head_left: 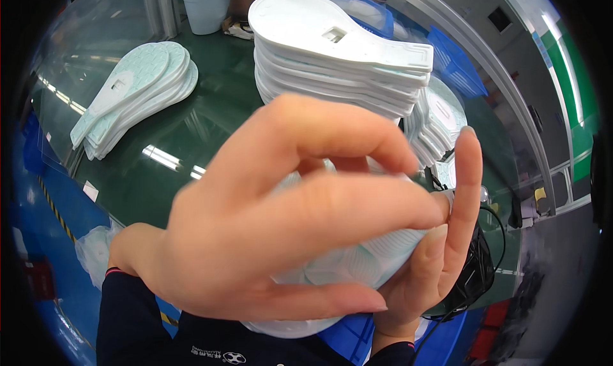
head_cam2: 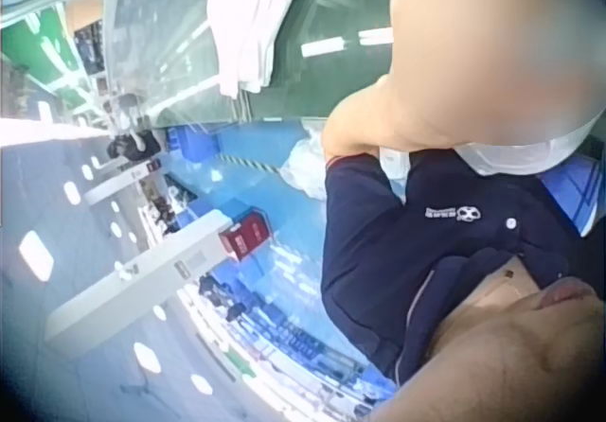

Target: The person handles white slipper uppers on a green workbench, peeling off protective film from the patterned top surface and trimming excess material from the edges. They use a pink lint roller, a small bottle, and scissors during the process, then place the finished slipper back onto a stack.

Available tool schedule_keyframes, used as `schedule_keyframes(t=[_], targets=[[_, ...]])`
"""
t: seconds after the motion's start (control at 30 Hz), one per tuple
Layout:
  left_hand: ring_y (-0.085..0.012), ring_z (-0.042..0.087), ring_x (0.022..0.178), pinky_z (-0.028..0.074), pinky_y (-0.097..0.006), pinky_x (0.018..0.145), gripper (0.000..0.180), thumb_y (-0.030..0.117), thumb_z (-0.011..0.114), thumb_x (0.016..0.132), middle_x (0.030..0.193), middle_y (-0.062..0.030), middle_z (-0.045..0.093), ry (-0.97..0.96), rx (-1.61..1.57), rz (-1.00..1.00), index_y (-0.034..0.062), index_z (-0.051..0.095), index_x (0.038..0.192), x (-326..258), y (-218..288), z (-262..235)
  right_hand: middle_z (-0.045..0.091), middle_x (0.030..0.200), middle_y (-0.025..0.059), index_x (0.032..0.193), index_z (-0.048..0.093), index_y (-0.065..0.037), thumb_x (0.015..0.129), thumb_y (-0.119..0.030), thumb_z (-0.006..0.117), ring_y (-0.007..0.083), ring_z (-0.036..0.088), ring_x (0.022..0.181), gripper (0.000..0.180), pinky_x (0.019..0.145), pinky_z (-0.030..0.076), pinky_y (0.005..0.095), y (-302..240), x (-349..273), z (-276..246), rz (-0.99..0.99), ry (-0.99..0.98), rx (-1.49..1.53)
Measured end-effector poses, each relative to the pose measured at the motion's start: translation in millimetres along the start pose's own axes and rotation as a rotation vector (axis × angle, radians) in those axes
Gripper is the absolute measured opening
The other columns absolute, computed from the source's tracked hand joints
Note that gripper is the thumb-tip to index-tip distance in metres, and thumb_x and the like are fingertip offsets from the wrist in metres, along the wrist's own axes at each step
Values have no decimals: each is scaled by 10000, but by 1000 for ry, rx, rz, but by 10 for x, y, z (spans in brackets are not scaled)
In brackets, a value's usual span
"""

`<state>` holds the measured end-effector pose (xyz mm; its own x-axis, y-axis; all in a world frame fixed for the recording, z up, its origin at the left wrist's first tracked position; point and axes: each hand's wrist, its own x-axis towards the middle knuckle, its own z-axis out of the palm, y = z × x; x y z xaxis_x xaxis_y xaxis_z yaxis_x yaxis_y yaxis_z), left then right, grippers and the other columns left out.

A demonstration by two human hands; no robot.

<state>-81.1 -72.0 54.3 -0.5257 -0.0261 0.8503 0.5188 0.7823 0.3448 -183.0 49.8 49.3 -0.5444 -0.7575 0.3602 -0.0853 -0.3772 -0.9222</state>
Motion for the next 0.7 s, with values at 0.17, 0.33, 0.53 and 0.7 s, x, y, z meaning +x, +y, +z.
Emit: schedule_keyframes(t=[0.17, 0.33, 0.53, 0.7], targets=[[-381, 402, 1069, 366, -397, 857, 679, 284, 729, 607, 1161, -290, 375, 127, 142, -271, -86, 421, 1087, -111, 200, 190, 459, 650, -25, 1300, 106, 10, 802, -363, 489, 39, 435, 631, 731, 613, 345, 165, 85, -46, 48, -64, 38, -135], [-332, 508, 939, 422, -330, 788, 644, 267, 695, 642, 1070, -263, 471, -15, 199, -365, -108, 417, 1087, -160, 269, 259, 523, 699, 72, 1278, 51, 69, 829, -172, 439, 72, 449, 596, 641, 596, 362, 191, 158, -61, -16, -229, -84, -24], [-183, 602, 585, 468, -218, 502, 389, 172, 661, 668, 815, -161, 603, 11, 504, -184, -71, 542, 947, -202, 288, 237, 549, 768, 128, 1187, 275, 86, 817, -88, 431, 136, 487, 661, 437, 643, 389, 239, 187, -34, -104, -353, -256, 43], [-116, 545, 440, 392, -176, 371, 262, 148, 635, 666, 671, -106, 614, 89, 754, -32, -55, 594, 827, -182, 262, 226, 532, 860, 145, 1037, 456, 60, 776, -177, 485, 176, 507, 747, 353, 687, 399, 275, 196, -47, -89, -295, -289, 133]])
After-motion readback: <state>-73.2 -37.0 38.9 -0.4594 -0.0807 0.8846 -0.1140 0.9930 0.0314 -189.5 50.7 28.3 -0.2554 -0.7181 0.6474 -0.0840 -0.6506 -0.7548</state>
